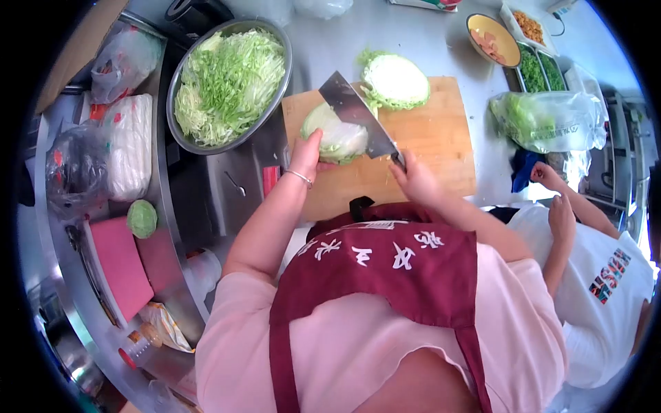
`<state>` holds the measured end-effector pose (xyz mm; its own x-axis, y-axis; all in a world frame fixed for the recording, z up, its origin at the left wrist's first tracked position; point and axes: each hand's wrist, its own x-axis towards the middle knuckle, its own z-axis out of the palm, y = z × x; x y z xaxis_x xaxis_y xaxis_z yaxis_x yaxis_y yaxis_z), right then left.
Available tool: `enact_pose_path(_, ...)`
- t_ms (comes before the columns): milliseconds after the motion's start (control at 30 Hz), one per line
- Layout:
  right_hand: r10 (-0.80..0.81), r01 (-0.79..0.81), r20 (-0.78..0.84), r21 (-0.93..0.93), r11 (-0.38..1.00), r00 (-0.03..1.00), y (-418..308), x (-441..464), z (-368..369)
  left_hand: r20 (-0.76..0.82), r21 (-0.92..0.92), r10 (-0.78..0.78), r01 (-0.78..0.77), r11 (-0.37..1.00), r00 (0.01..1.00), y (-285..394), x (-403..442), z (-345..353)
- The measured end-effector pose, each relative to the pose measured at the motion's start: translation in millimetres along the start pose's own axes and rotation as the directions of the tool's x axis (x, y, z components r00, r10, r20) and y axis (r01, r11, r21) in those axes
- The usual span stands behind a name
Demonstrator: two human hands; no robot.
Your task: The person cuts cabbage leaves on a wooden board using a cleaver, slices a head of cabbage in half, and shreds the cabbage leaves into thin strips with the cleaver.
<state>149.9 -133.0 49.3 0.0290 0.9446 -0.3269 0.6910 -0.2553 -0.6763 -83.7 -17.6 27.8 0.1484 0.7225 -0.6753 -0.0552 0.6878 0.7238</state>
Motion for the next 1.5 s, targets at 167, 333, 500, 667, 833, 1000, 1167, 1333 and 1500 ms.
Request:
enact_pose_path(167, -0.062, 0.063, 0.018, -0.029, 0.998, 0.998, 3.7, 9.9, -0.7, 0.033, -0.012, 0.022, -0.021, 1.000, 0.999, -5.9, -1.3, -1.4)
enact_pose_path(333, 0.210, -0.239, 0.403, 0.023, 0.971, 0.891, -40.7, 20.3, -56.9, 0.024, 0.089, 0.035, -0.037, 0.995, 0.999, -12.8, -2.4, -5.6)
enact_pose_path(500, -0.028, 0.038, 0.104, -0.089, 0.995, 0.994, -1.2, 17.5, 5.7, -0.002, -0.075, 0.033, -0.033, 0.997, 0.999, -14.5, 7.6, -1.7)
enact_pose_path(667, -0.015, 0.039, 0.190, -0.125, 0.991, 0.982, -41.9, 3.3, -90.3, 0.064, -0.024, -0.066, 0.067, 0.997, 0.996, -11.0, 1.3, -8.2)
enact_pose_path(833, -0.050, 0.041, -0.041, -0.185, 0.982, 0.998, -49.4, -41.2, -99.4, 0.111, -0.149, -0.098, 0.114, 0.982, 0.989, -13.4, -6.7, 1.7)
enact_pose_path(1000, -0.110, 0.082, -0.085, -0.281, 0.956, 0.990, -47.0, -58.4, -65.8, 0.084, -0.232, -0.138, 0.154, 0.961, 0.987, -17.8, -2.1, 10.3)
enact_pose_path(1167, -0.158, 0.127, -0.065, -0.336, 0.933, 0.985, -48.5, -63.6, -43.0, 0.048, -0.264, -0.104, 0.113, 0.958, 0.993, -18.2, -6.8, 16.4)
enact_pose_path(1333, -0.196, 0.159, -0.045, -0.422, 0.893, 0.980, -46.9, -62.6, -37.8, 0.079, -0.336, -0.083, 0.105, 0.936, 0.993, -24.1, 3.7, 11.9)
enact_pose_path(1500, -0.078, 0.119, 0.107, -0.450, 0.885, 0.991, -73.1, -60.7, -63.8, 0.028, -0.314, -0.116, 0.119, 0.942, 0.993, -20.5, -0.3, 16.5)
